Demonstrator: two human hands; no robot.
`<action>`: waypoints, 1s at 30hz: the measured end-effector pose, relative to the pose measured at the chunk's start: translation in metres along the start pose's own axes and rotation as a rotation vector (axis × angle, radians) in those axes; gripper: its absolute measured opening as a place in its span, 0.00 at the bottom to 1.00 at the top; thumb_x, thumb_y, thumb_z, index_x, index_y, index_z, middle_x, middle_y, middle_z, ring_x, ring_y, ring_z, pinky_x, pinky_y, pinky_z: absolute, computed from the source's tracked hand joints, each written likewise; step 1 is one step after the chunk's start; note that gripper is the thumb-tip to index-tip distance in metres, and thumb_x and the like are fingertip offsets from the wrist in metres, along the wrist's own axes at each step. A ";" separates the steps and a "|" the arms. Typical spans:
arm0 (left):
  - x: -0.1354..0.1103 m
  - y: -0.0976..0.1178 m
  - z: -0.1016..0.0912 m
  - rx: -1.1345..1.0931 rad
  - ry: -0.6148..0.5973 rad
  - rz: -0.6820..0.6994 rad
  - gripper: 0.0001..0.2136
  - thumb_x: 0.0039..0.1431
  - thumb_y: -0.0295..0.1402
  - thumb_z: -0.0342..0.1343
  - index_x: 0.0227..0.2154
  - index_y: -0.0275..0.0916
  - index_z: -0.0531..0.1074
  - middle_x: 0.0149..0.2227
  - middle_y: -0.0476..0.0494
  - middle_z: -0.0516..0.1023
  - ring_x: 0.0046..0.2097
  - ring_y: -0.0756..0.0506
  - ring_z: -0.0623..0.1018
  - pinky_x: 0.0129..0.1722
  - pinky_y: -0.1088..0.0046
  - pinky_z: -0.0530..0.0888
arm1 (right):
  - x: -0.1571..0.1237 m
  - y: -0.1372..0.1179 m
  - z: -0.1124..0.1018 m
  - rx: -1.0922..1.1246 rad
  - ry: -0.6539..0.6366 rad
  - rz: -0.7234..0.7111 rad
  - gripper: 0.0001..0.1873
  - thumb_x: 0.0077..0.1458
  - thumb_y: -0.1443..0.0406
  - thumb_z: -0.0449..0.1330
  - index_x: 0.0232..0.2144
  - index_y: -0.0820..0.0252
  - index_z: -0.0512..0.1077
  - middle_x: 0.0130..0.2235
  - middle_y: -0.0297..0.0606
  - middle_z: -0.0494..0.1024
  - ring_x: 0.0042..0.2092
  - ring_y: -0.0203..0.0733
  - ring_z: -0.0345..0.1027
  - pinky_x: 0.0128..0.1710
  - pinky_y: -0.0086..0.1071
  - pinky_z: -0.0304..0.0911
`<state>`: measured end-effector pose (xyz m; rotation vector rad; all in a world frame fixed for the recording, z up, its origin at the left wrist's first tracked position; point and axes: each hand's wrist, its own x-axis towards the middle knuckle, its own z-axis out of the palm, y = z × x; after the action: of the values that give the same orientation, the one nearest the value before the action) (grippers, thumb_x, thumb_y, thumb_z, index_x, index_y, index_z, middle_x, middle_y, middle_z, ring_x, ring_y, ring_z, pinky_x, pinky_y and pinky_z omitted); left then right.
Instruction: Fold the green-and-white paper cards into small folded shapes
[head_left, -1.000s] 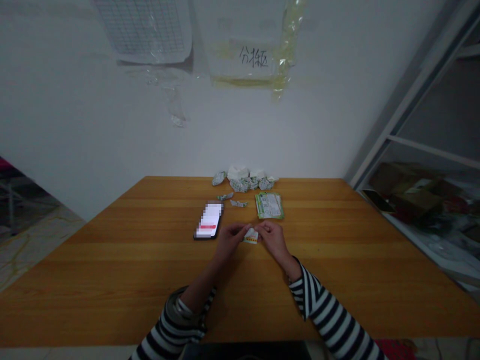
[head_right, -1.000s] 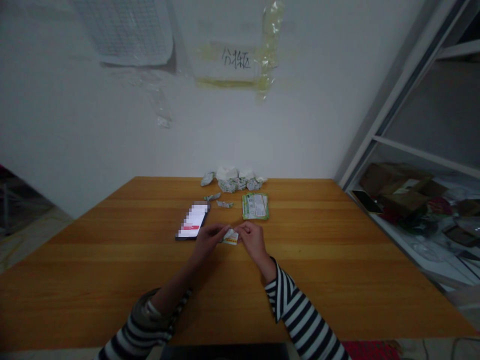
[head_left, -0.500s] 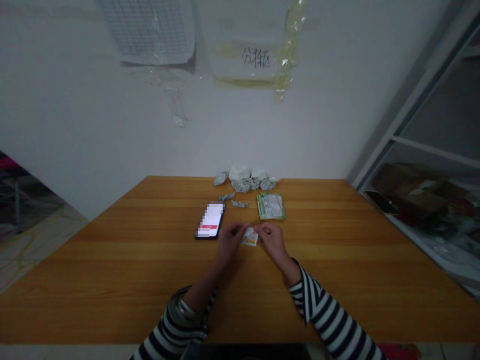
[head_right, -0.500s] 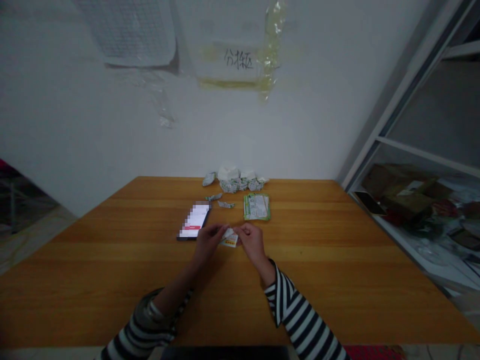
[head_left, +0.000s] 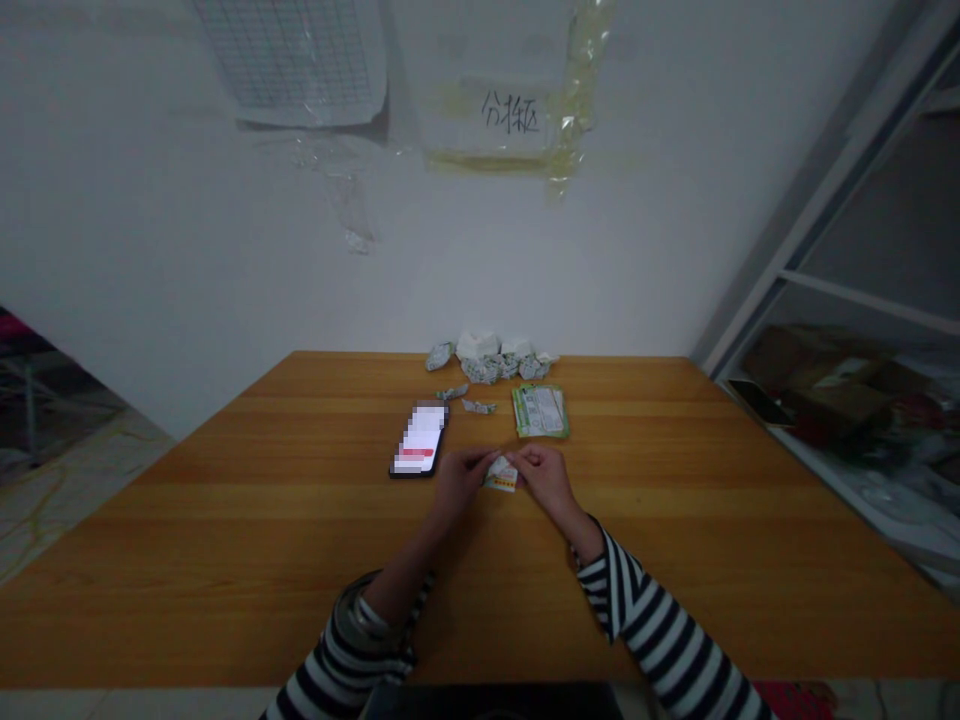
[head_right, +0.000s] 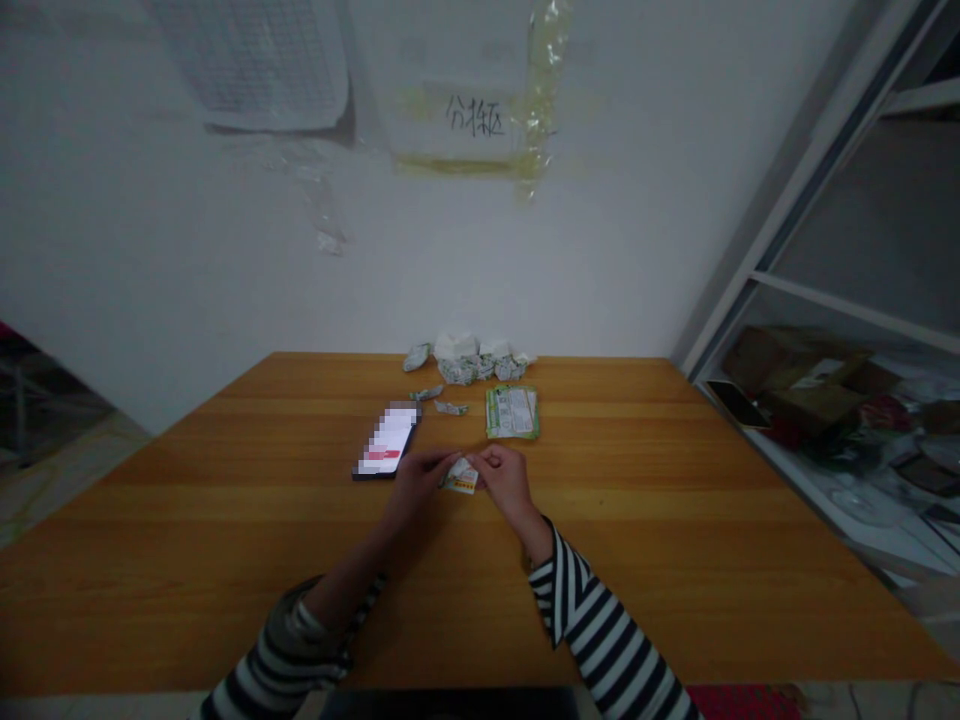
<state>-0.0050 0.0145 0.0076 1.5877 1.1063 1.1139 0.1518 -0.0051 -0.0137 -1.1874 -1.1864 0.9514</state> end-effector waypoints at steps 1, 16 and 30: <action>0.001 -0.001 -0.002 0.019 -0.015 0.010 0.13 0.49 0.41 0.60 0.31 0.36 0.81 0.32 0.41 0.82 0.33 0.42 0.79 0.32 0.70 0.73 | 0.000 0.000 -0.002 -0.017 -0.012 -0.008 0.18 0.46 0.53 0.63 0.18 0.59 0.69 0.16 0.30 0.71 0.17 0.34 0.63 0.16 0.25 0.56; 0.000 -0.005 -0.001 0.192 0.000 0.039 0.10 0.50 0.37 0.57 0.22 0.35 0.78 0.22 0.45 0.78 0.26 0.47 0.74 0.26 0.75 0.67 | 0.000 0.002 0.002 -0.097 -0.116 -0.114 0.19 0.52 0.53 0.57 0.19 0.60 0.70 0.19 0.30 0.69 0.22 0.34 0.61 0.21 0.25 0.54; -0.001 0.001 0.004 0.038 0.116 0.020 0.05 0.44 0.33 0.59 0.22 0.37 0.77 0.24 0.44 0.78 0.27 0.45 0.76 0.29 0.71 0.71 | -0.005 0.005 0.014 -0.032 -0.061 -0.055 0.14 0.47 0.56 0.62 0.21 0.61 0.68 0.19 0.29 0.68 0.21 0.32 0.59 0.20 0.24 0.52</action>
<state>-0.0010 0.0128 0.0074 1.5831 1.1956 1.2177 0.1372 -0.0068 -0.0198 -1.1520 -1.2806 0.9359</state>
